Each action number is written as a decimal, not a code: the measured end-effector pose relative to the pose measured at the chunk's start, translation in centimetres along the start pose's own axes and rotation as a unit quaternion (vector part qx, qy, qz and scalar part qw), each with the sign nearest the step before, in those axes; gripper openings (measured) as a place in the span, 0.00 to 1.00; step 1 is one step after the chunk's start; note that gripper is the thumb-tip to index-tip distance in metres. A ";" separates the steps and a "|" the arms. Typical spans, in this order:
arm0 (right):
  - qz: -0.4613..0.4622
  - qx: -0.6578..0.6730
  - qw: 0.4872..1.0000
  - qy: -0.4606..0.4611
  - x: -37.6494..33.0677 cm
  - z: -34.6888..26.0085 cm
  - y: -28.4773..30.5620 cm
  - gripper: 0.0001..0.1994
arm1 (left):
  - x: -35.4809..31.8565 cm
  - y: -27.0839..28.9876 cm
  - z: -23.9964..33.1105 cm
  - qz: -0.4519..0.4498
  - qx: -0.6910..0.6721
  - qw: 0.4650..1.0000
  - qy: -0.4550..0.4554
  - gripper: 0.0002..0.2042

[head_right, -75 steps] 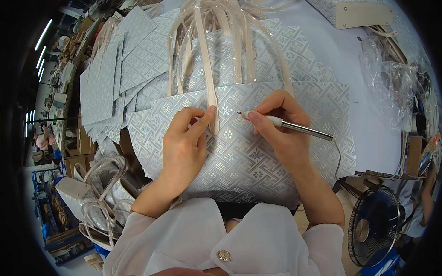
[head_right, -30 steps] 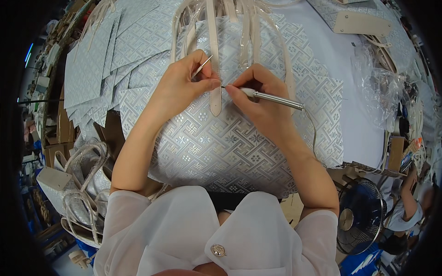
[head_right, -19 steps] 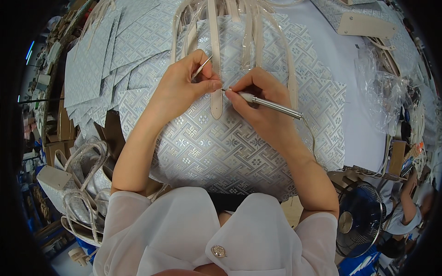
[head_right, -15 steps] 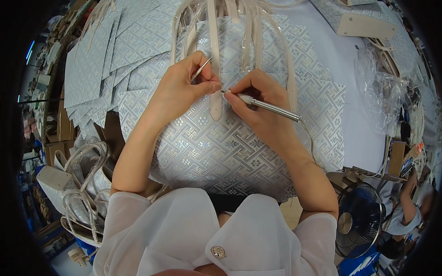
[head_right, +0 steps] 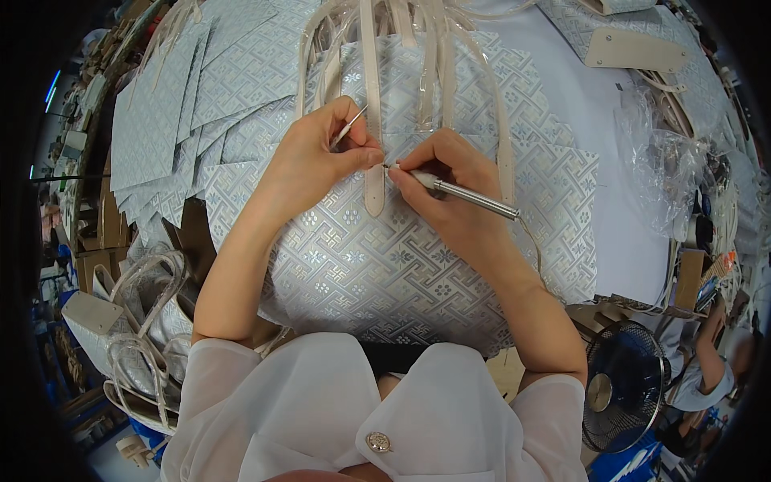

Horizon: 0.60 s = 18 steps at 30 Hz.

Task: The recorder marks and assembles components of white handbags at a production workstation.

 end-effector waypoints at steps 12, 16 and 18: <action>0.306 0.186 0.897 0.259 -5.2 -5.2 9.4 0.04 | -1.0 -0.5 5.8 0.128 0.364 0.922 -0.011 0.12; 0.364 0.262 0.789 0.420 -15.6 -10.0 22.2 0.08 | -3.9 2.1 13.3 0.226 0.423 0.872 -0.100 0.12; 0.324 0.245 0.795 0.451 -18.4 -12.6 24.3 0.07 | -4.0 9.3 14.1 0.231 0.370 0.886 -0.160 0.12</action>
Point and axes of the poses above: each hand's wrist, its own x-axis towards the middle knuckle, its own y-axis out of the back of the hand, z = x × y, the point moved 6 cm from there along x, towards the middle knuckle, and after that the axes turned 11 degrees about -z, right-handed, at the moved point
